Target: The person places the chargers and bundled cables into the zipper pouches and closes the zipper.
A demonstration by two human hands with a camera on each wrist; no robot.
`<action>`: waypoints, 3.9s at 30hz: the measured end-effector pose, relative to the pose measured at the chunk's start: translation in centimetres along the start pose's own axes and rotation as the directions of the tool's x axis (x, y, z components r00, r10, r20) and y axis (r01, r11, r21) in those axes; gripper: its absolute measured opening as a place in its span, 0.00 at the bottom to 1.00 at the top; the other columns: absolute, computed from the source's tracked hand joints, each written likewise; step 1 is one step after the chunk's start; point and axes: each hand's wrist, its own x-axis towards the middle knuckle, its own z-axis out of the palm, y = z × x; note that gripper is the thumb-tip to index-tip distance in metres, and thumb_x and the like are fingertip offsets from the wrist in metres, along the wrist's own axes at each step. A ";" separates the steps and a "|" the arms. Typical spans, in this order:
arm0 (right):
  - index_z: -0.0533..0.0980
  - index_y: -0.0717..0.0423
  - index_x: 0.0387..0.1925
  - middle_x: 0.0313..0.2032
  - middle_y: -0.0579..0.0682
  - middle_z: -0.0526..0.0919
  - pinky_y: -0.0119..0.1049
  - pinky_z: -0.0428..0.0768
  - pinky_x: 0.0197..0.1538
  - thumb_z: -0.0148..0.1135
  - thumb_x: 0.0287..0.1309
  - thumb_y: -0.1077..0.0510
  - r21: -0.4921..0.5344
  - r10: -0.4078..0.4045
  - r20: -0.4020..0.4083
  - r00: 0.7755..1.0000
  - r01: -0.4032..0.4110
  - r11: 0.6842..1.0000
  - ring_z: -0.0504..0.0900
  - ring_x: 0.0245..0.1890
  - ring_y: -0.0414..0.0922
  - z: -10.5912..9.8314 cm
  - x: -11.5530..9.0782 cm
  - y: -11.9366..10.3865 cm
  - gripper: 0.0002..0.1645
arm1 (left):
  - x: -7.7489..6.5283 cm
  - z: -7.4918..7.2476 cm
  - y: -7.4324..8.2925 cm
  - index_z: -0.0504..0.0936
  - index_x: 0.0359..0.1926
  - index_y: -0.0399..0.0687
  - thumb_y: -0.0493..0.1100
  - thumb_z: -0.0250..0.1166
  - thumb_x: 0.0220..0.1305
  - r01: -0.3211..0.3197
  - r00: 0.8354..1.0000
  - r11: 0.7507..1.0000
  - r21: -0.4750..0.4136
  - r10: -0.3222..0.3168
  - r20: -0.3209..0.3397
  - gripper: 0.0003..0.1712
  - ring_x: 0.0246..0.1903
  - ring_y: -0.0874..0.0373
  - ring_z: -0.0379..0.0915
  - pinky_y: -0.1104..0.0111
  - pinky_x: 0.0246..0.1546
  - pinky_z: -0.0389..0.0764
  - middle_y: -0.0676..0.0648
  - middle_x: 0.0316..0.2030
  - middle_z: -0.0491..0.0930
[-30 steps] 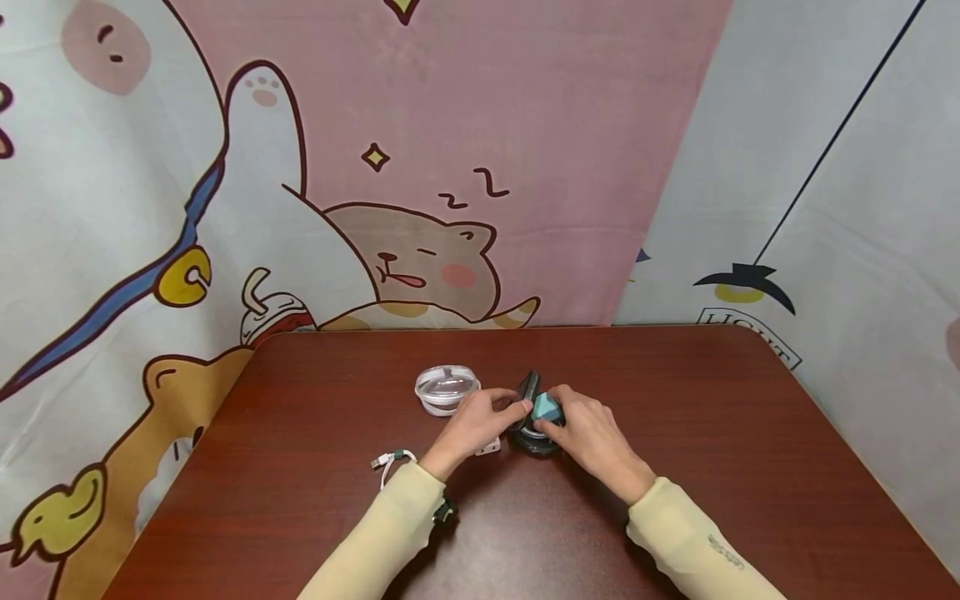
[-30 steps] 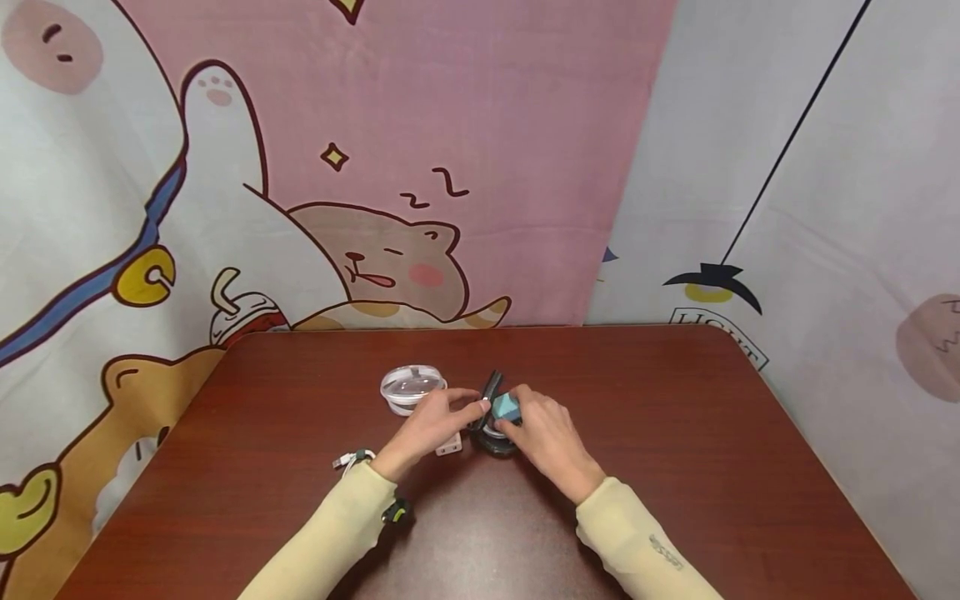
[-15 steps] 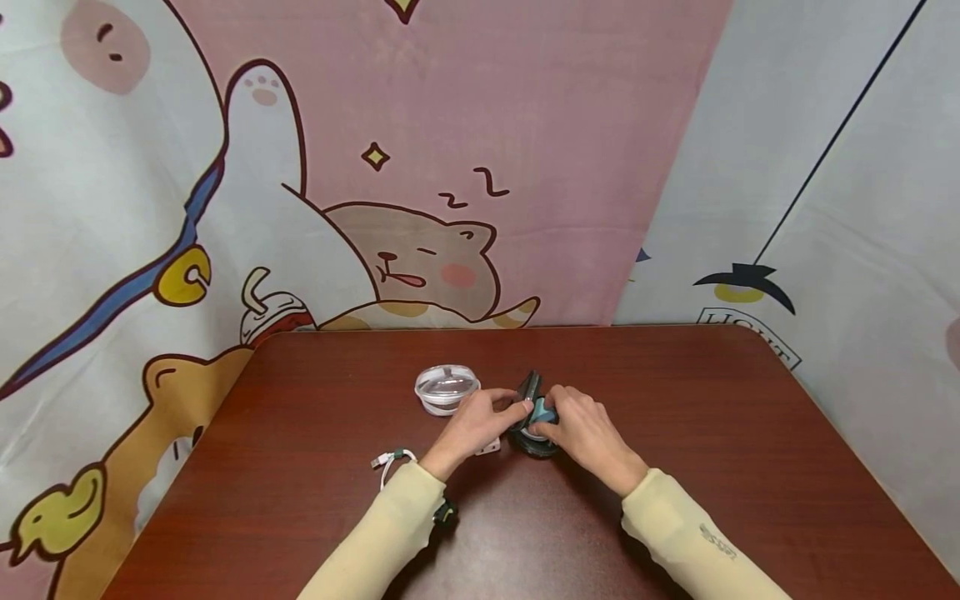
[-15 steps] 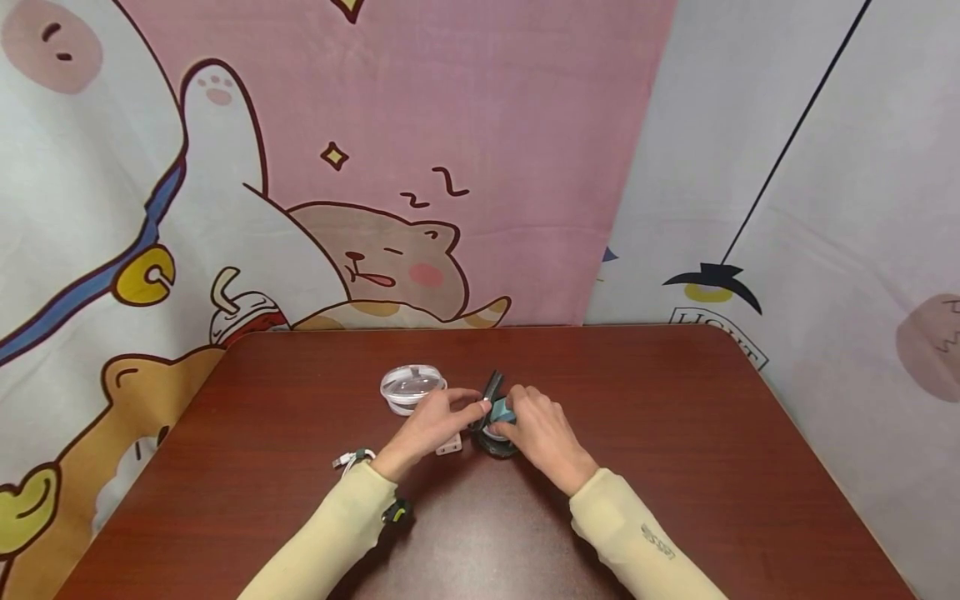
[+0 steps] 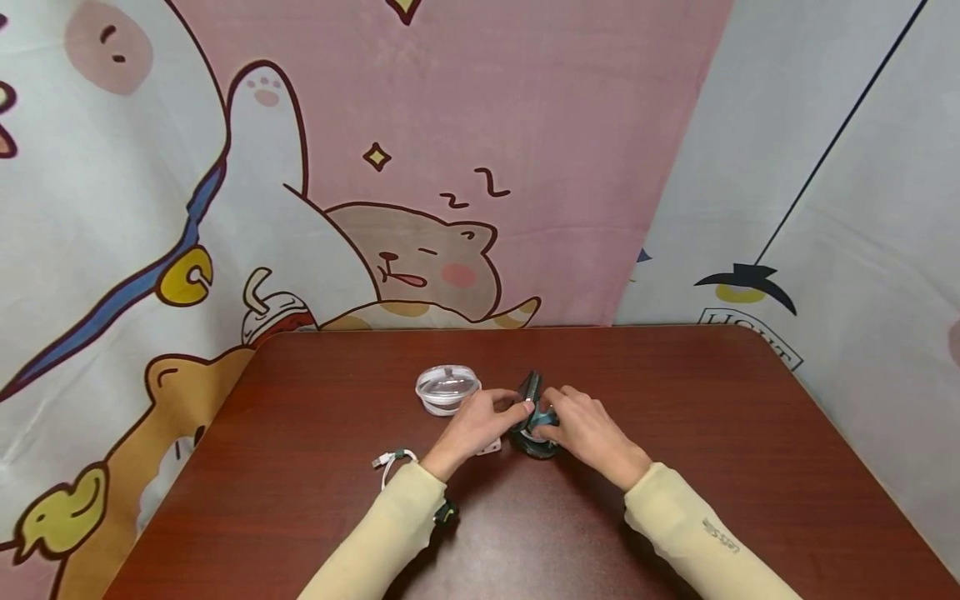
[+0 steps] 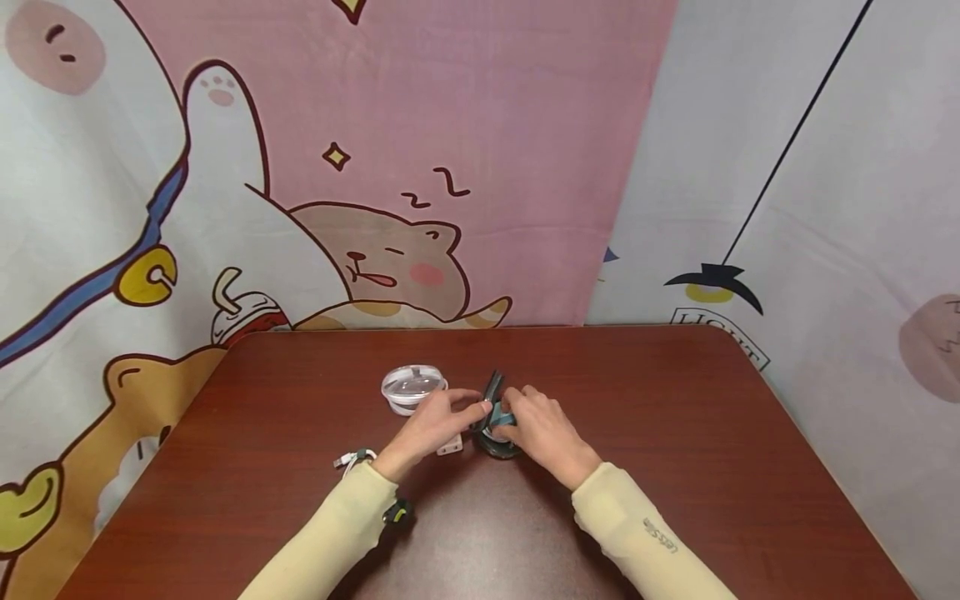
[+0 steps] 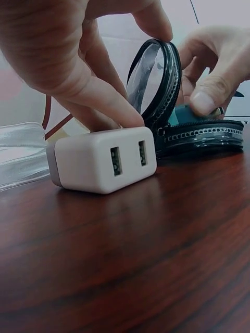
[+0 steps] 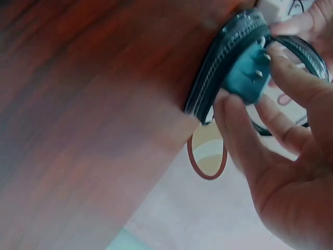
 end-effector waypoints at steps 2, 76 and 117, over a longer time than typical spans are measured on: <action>0.81 0.60 0.44 0.35 0.50 0.82 0.37 0.81 0.33 0.80 0.55 0.57 0.021 0.017 0.018 1.000 -0.017 1.000 0.80 0.32 0.42 -0.3 -0.1 0.1 0.19 | 0.0 0.0 0.0 0.86 0.58 0.44 0.62 0.64 0.68 0.003 1.000 1.000 0.008 -0.003 -0.003 0.31 0.53 0.54 0.81 0.56 0.55 0.80 0.47 0.51 0.87; 0.82 0.53 0.61 0.61 0.54 0.83 0.71 0.73 0.58 0.65 0.67 0.37 -0.151 0.033 -0.025 0.999 -0.036 0.988 0.74 0.66 0.67 -1.5 -3.1 1.9 0.31 | 1.0 -0.8 -0.5 0.81 0.67 0.50 0.50 0.59 0.79 -0.488 0.855 0.807 0.332 0.364 0.370 0.22 0.74 0.42 0.61 0.51 0.72 0.64 0.42 0.72 0.70; 0.83 0.57 0.58 0.57 0.58 0.84 0.64 0.78 0.57 0.69 0.67 0.51 -0.201 0.004 0.021 1.000 0.000 0.980 0.79 0.61 0.65 -2.0 -2.5 3.6 0.23 | 0.8 -0.2 -0.3 0.85 0.60 0.55 0.43 0.77 0.61 -0.656 0.749 0.516 0.551 0.537 0.389 0.25 0.63 0.48 0.72 0.59 0.64 0.74 0.43 0.60 0.77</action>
